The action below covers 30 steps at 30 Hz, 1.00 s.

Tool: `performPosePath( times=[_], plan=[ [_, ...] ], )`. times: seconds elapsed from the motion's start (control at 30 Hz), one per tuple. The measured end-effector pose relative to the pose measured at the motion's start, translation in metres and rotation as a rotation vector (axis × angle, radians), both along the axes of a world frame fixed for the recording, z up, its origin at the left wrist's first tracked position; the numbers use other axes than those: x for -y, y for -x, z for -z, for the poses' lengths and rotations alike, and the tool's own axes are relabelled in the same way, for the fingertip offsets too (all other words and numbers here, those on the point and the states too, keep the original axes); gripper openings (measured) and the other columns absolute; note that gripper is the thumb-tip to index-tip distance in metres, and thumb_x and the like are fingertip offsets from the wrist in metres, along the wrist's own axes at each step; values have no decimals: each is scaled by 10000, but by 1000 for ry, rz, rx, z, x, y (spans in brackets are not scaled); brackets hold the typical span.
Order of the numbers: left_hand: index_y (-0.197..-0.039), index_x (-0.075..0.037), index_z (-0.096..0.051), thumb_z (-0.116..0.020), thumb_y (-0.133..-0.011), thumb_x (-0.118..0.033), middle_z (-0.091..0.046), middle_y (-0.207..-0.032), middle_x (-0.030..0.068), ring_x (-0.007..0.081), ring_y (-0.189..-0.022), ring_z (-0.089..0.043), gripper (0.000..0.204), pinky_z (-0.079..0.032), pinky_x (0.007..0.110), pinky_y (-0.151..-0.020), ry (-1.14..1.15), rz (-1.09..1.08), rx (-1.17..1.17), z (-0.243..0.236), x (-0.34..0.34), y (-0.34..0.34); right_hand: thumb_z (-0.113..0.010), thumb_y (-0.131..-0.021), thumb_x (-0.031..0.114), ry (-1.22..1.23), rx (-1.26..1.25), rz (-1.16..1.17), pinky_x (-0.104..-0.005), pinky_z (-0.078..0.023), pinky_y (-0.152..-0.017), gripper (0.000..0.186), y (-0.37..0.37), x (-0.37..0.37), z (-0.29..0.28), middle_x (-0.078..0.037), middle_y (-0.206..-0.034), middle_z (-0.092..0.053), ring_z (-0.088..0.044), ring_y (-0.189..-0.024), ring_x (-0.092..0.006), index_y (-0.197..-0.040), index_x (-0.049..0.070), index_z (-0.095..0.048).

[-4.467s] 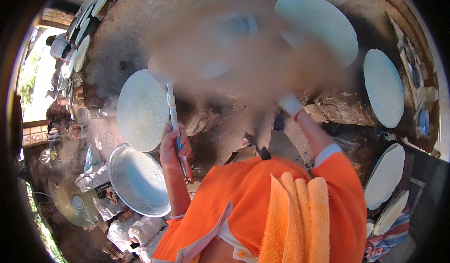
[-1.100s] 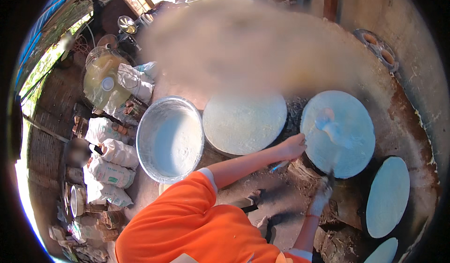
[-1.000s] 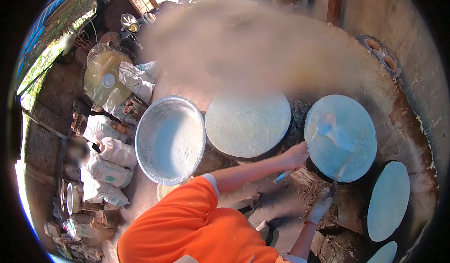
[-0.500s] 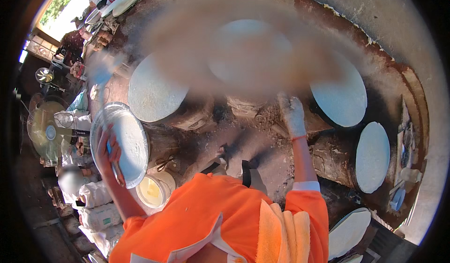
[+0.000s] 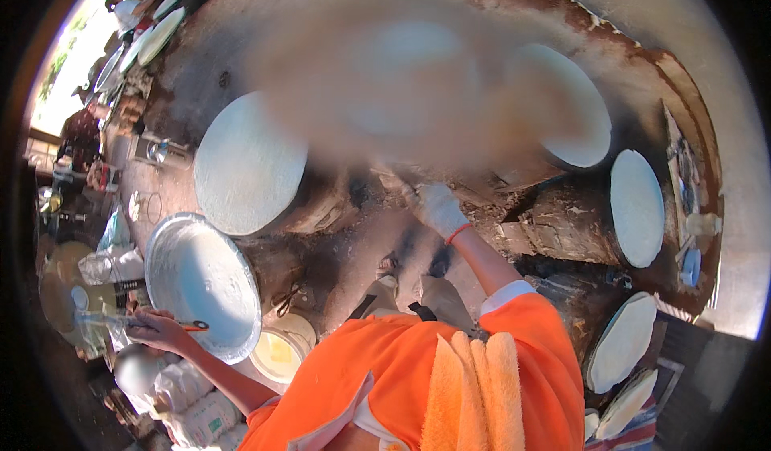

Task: The person ladles batter onto multiple hot griddles and spreads it into thin, round crepes. They flip the crepes with a spatula and remove finished ones, placing them into a stack while continuing to cook new batches.

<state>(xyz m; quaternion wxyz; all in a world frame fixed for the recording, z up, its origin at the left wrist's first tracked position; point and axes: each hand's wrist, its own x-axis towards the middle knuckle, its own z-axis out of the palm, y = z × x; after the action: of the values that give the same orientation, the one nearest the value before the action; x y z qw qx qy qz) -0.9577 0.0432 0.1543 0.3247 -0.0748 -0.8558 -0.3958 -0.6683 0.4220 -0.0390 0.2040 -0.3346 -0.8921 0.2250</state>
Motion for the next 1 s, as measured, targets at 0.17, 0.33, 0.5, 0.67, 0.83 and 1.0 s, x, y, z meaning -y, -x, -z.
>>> performPosePath(
  times=[0.17,0.33,0.5,0.67,0.83,1.0],
  plan=[
    [-1123,50,-405,-472,-889,-139,-348,-585,-6,44,-384,-281,308,-220,207,-336,-625,690,477,-3,-88,-24,-535,-781,318,275,410,109,-426,-438,-784,318,11,-3,-21,-184,-918,-612,-568,-909,-328,-910,35,-599],
    [-1141,-17,-415,-498,-864,-105,-481,-626,40,59,-359,-332,303,-263,218,-306,-685,965,1067,67,-154,-66,-448,-877,375,86,-351,93,-417,-470,-720,446,-29,9,-47,-206,-1034,-573,-573,-876,-355,-1235,108,-463],
    [-1044,-55,-418,-514,-872,-117,-625,-877,135,44,-361,-341,206,-274,194,-314,-552,1305,1415,84,-257,-157,-449,-883,311,318,-189,142,-417,-469,-743,463,-55,46,-118,-192,-1074,-558,-571,-878,-363,-1293,107,-388],
    [-1033,-66,-431,-539,-859,-101,-592,-1019,134,41,-358,-337,207,-289,186,-328,-408,1600,1669,96,-324,-227,-399,-899,224,289,-118,99,-373,-495,-727,429,-109,49,-124,-194,-1113,-535,-581,-903,-302,-1286,42,-366],
    [-1058,-52,-394,-516,-863,-90,-582,-1012,178,37,-344,-320,233,-291,191,-320,-288,1636,1730,80,-351,-268,-340,-911,162,158,-122,721,-322,-525,-718,361,-267,-55,9,-130,-1085,-558,-591,-887,-259,-1246,50,-419],
    [-1053,-60,-404,-491,-879,-82,-591,-830,99,39,-328,-295,195,-279,191,-312,-305,1486,1726,81,-357,-281,-392,-902,239,60,242,950,-371,-501,-611,354,-306,-154,-55,-182,-867,-611,-611,-776,-305,-1213,86,-464]
  ],
)
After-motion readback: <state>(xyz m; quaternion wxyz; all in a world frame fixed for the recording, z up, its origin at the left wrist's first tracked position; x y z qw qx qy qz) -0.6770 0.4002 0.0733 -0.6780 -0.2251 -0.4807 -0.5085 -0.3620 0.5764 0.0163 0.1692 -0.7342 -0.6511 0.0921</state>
